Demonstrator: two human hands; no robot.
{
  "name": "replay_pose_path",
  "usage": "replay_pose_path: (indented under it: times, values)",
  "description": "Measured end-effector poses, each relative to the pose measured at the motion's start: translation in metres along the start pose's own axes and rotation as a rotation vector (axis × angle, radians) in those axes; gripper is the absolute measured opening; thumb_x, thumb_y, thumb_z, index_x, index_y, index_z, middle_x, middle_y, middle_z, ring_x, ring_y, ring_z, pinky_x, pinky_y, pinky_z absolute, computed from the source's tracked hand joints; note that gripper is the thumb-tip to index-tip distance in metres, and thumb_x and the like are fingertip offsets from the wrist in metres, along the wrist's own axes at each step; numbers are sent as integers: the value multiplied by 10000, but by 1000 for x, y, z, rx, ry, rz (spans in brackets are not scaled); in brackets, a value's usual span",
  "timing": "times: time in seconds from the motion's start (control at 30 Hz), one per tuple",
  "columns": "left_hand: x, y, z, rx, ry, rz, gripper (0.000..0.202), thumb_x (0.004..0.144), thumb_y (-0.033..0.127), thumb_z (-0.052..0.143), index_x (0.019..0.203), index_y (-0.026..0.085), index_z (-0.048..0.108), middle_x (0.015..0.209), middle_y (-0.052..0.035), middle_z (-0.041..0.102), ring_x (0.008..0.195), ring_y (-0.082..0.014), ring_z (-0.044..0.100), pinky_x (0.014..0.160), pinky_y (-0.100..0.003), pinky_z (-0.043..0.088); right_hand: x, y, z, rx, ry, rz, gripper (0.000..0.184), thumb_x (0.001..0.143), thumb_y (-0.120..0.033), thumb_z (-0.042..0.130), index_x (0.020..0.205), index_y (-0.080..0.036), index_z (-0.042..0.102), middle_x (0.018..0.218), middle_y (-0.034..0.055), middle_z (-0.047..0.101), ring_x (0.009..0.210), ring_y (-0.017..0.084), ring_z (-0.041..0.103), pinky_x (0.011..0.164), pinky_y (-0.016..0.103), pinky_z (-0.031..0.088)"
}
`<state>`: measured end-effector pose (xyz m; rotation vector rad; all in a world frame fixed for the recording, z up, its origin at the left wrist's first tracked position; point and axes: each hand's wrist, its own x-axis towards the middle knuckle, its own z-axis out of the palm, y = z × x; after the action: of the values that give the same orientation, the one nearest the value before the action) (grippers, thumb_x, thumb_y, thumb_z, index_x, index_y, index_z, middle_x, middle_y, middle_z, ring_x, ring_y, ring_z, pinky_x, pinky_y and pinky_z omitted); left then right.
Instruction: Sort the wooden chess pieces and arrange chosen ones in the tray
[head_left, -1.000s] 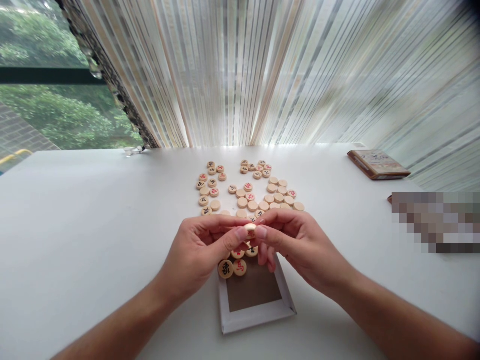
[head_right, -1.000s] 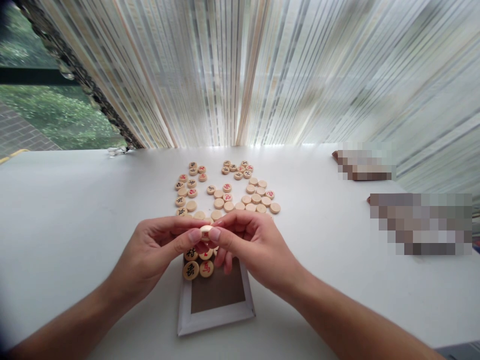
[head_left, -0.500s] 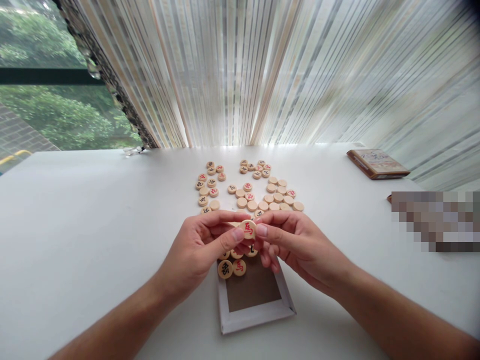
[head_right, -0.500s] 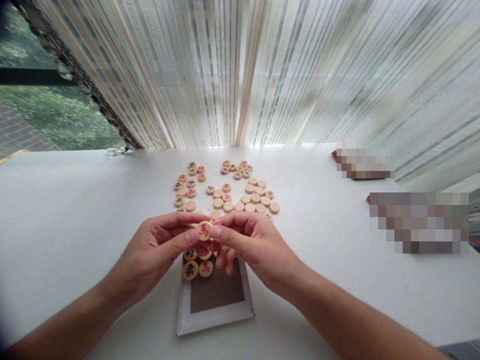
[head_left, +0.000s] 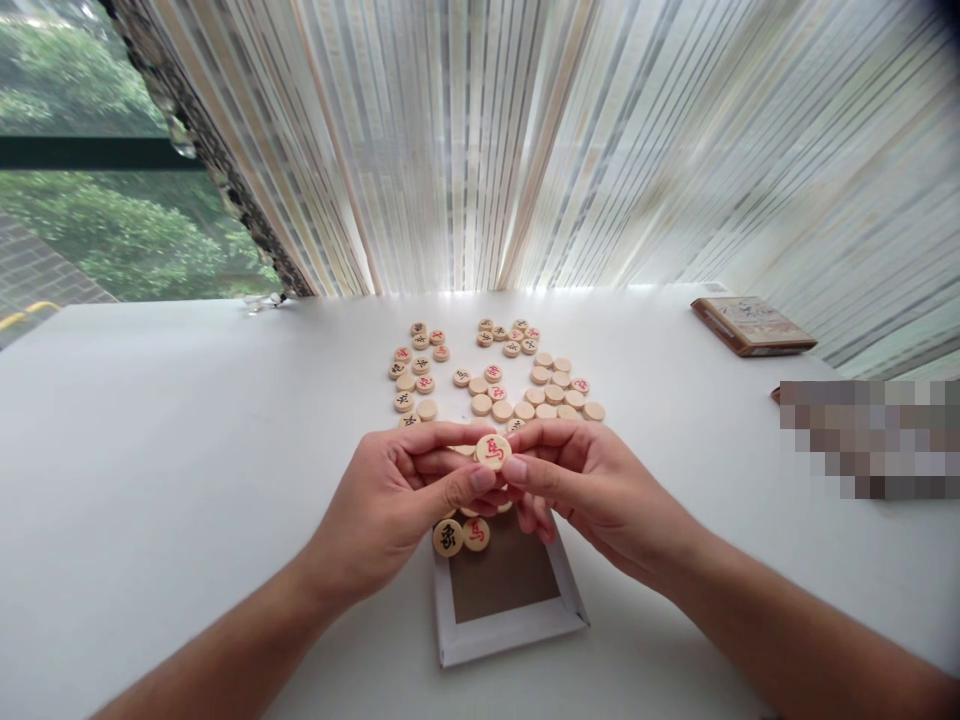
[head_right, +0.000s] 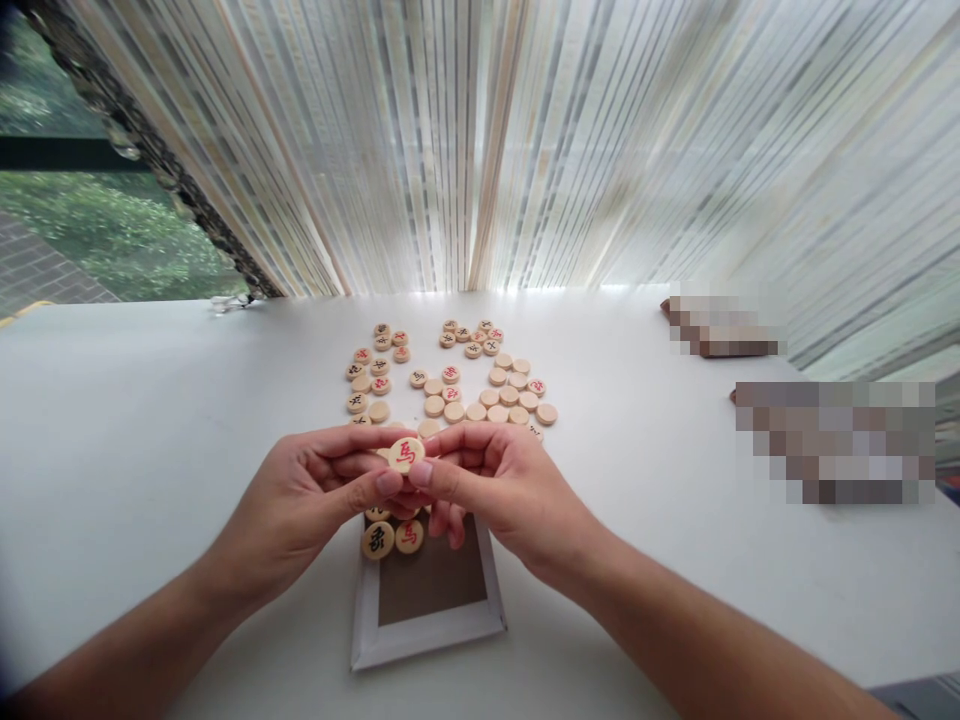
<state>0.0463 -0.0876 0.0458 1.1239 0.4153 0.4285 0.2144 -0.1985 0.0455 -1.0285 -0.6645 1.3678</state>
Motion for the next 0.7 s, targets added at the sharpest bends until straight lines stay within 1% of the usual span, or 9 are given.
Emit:
replay_pose_path:
  times: [0.17, 0.37, 0.47, 0.57, 0.7]
  values:
    - [0, 0, 0, 54, 3, -10, 345, 849, 180, 873, 1173, 137, 763, 850, -57, 857, 765, -177, 825, 776, -242, 685, -1, 2, 1, -42, 28, -24, 340, 717, -291, 966, 935, -143, 751, 644, 8, 736, 509, 103, 646, 470, 164, 527]
    - [-3, -1, 2, 149, 26, 42, 301, 866, 214, 860, 1144, 151, 762, 840, -45, 856, 774, -201, 833, 766, -257, 691, -3, 0, 2, -131, 91, -54, 409, 673, -317, 993, 938, -147, 734, 635, -5, 713, 539, 117, 658, 472, 172, 537]
    - [-4, -3, 3, 204, 33, 80, 290, 880, 226, 847, 1151, 158, 771, 869, -46, 859, 796, -202, 835, 767, -242, 686, -3, 1, 2, -178, 119, -65, 404, 667, -303, 997, 931, -149, 732, 662, 1, 723, 549, 110, 651, 463, 160, 526]
    - [-5, -5, 5, 265, 33, 107, 309, 895, 225, 826, 1190, 151, 773, 913, -60, 862, 838, -207, 837, 779, -229, 681, -5, 2, 2, -218, 130, -76, 380, 673, -291, 994, 908, -152, 729, 654, -4, 718, 518, 89, 609, 445, 148, 494]
    - [-7, -5, 7, 440, 28, 196, 275, 914, 177, 777, 1188, 151, 794, 945, -63, 862, 824, -194, 836, 761, -207, 677, -7, 2, 3, -274, 143, -108, 335, 680, -291, 990, 860, -149, 745, 660, 8, 728, 516, 78, 593, 456, 148, 468]
